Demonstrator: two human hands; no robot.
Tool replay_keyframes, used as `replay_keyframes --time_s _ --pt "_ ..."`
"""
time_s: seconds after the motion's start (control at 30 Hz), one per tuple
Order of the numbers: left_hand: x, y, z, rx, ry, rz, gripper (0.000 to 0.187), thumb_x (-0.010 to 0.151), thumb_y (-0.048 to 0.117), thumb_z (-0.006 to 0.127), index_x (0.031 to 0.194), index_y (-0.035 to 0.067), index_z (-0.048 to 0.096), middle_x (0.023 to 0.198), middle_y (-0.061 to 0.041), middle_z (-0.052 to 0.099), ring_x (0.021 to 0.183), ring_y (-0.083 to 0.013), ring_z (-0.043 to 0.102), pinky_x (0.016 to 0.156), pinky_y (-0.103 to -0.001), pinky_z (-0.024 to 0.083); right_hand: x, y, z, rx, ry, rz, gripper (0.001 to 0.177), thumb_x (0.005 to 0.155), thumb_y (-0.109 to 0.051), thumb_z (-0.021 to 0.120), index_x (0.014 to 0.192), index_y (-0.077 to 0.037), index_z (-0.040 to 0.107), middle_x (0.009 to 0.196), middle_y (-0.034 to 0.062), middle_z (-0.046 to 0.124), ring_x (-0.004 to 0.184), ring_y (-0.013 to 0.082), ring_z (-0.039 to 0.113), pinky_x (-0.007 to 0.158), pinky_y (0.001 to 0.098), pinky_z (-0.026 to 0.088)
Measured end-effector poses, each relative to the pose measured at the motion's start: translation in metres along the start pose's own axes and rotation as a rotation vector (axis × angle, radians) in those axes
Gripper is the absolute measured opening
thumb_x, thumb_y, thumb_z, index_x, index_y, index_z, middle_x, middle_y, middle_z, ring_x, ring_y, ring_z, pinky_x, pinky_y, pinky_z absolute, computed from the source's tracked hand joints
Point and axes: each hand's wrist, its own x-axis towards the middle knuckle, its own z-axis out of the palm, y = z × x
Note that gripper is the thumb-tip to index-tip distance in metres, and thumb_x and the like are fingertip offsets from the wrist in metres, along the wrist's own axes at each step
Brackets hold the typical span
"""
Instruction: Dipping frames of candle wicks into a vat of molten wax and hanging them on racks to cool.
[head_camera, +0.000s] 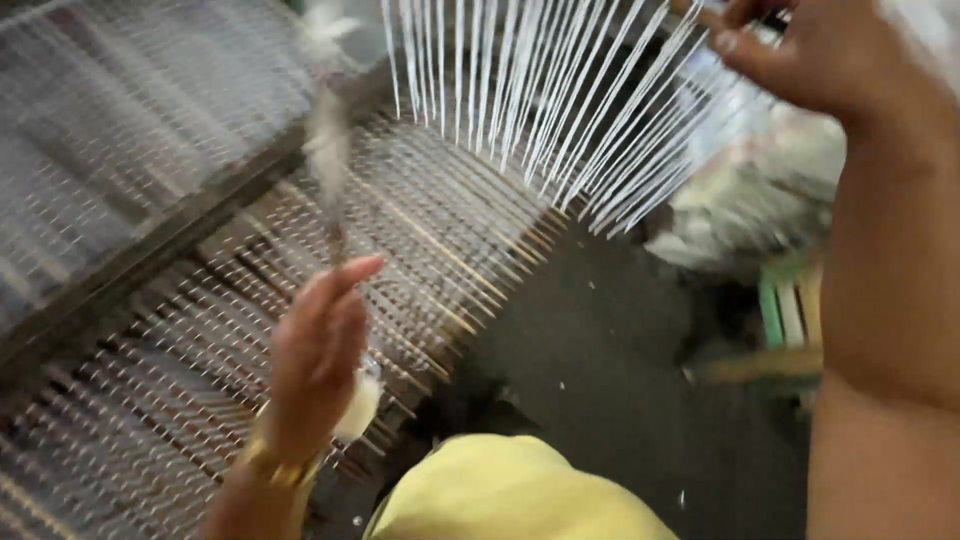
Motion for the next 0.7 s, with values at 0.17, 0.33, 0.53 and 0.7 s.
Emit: replay_keyframes --time_s 0.17,0.33,0.53,0.7 --pt "0.019 0.062 0.081 -0.147 -0.307 0.145 0.020 0.105 0.011 0.059 0.120 0.019 0.070 0.064 0.009 0.042 0.051 -0.0034 0.035 0.045 -0.023 0.029 -0.141 -0.111 -0.041 -0.168 -0.031 0.148 0.017 0.100 -0.024 0.075 0.111 -0.013 0.071 0.115 0.0143 0.058 0.112 0.0394 0.050 0.099 0.0520 0.037" --pt "-0.007 0.093 0.159 -0.249 -0.660 0.349 0.021 0.097 -0.005 0.054 0.109 0.009 0.046 0.121 -0.011 0.077 0.042 -0.0036 0.026 0.035 -0.022 0.026 -0.256 -0.183 -0.031 -0.215 0.095 0.109 0.016 0.102 -0.020 0.074 0.097 -0.007 0.067 0.097 0.0125 0.060 0.094 0.0348 0.056 0.093 0.0469 0.039" --pt "-0.105 0.103 0.202 -0.061 -0.927 0.529 0.057 0.101 0.006 0.050 0.156 0.013 0.039 0.123 -0.012 0.074 0.063 -0.0260 0.071 0.052 -0.037 0.052 -0.365 -0.268 -0.020 -0.173 0.102 0.254 0.011 0.091 -0.015 0.076 0.095 -0.010 0.067 0.100 0.0078 0.063 0.097 0.0325 0.059 0.090 0.0460 0.043" --pt "-0.198 0.101 0.207 0.024 -0.922 0.584 0.078 0.094 -0.007 0.059 0.162 0.018 0.027 0.106 -0.005 0.080 0.054 -0.0179 0.054 0.045 -0.038 0.040 -0.433 -0.328 -0.013 -0.215 0.059 0.320 0.012 0.094 -0.017 0.079 0.091 -0.011 0.069 0.095 0.0048 0.062 0.089 0.0298 0.057 0.087 0.0423 0.047"
